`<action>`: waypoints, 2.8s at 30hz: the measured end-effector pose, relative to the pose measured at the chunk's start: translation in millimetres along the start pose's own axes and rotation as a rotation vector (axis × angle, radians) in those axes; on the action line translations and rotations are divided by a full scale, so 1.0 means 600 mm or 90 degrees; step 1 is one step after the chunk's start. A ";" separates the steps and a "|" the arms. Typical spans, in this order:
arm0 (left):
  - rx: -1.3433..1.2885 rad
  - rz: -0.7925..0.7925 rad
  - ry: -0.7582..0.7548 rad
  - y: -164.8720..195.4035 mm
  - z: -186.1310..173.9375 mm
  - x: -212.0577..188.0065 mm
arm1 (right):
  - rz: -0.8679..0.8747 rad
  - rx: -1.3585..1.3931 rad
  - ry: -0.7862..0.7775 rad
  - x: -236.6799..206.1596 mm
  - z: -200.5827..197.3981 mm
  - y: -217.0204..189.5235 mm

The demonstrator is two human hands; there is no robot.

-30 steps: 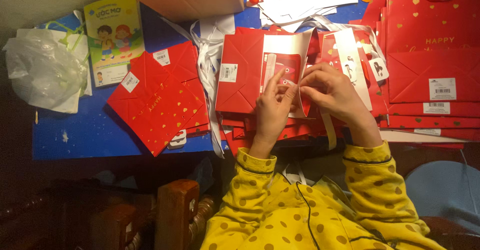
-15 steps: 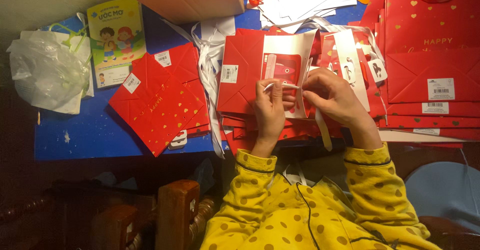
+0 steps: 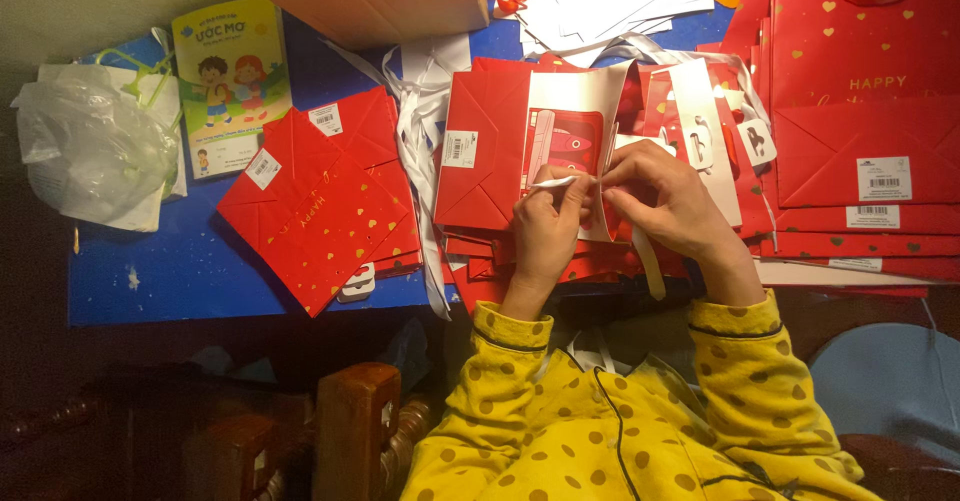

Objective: The person assembles red gift boxes by threading white ribbons through the handle slots and tying them. They handle multiple boxes one at a time, folding flaps and securing ribbons before stacking the finished boxes on the table.

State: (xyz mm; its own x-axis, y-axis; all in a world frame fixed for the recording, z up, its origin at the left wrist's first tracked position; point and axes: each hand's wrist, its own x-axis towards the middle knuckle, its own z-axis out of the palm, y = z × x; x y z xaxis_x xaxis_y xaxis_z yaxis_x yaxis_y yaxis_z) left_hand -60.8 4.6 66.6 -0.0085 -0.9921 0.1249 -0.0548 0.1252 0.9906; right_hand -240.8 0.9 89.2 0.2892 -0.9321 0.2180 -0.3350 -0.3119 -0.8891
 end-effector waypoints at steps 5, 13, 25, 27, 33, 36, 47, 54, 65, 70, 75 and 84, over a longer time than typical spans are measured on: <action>-0.186 -0.083 0.020 -0.008 0.002 0.001 | 0.028 0.054 0.006 0.000 0.000 0.004; -0.012 -0.036 -0.055 0.008 -0.007 0.001 | 0.100 0.193 0.003 -0.003 0.002 0.010; -0.021 -0.052 -0.014 -0.006 -0.002 0.002 | 0.073 0.096 0.016 -0.004 0.001 0.011; -0.035 -0.060 -0.010 -0.009 -0.001 0.001 | 0.075 0.063 0.020 -0.003 0.001 0.009; -0.106 -0.047 0.013 -0.006 0.000 0.004 | 0.110 0.047 0.026 -0.002 0.000 0.005; -0.068 -0.060 -0.020 0.002 -0.003 0.005 | 0.144 0.070 0.024 -0.002 0.001 0.006; 0.023 -0.044 -0.010 -0.002 -0.002 0.002 | 0.115 0.046 0.032 -0.003 0.009 0.008; -0.114 -0.044 0.006 -0.012 0.000 0.003 | 0.151 0.068 0.049 -0.006 0.011 0.020; 0.022 -0.046 -0.018 0.008 -0.001 0.003 | 0.134 0.093 0.056 -0.010 0.010 0.026; -0.038 -0.037 -0.001 0.005 0.001 0.003 | 0.099 0.053 0.066 -0.008 0.010 0.026; 0.019 -0.072 -0.034 0.017 -0.002 0.005 | 0.098 0.018 0.070 -0.008 0.008 0.021; 0.064 -0.022 -0.022 0.012 -0.002 0.004 | 0.108 0.090 0.062 -0.007 0.011 0.020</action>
State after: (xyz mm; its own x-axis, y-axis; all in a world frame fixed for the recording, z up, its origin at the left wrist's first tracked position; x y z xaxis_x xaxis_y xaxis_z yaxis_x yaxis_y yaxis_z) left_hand -60.1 3.4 74.1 -0.0395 -0.9954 0.0869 -0.1554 0.0921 0.9836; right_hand -240.0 2.2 74.9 0.1485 -0.9846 0.0920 -0.2409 -0.1262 -0.9623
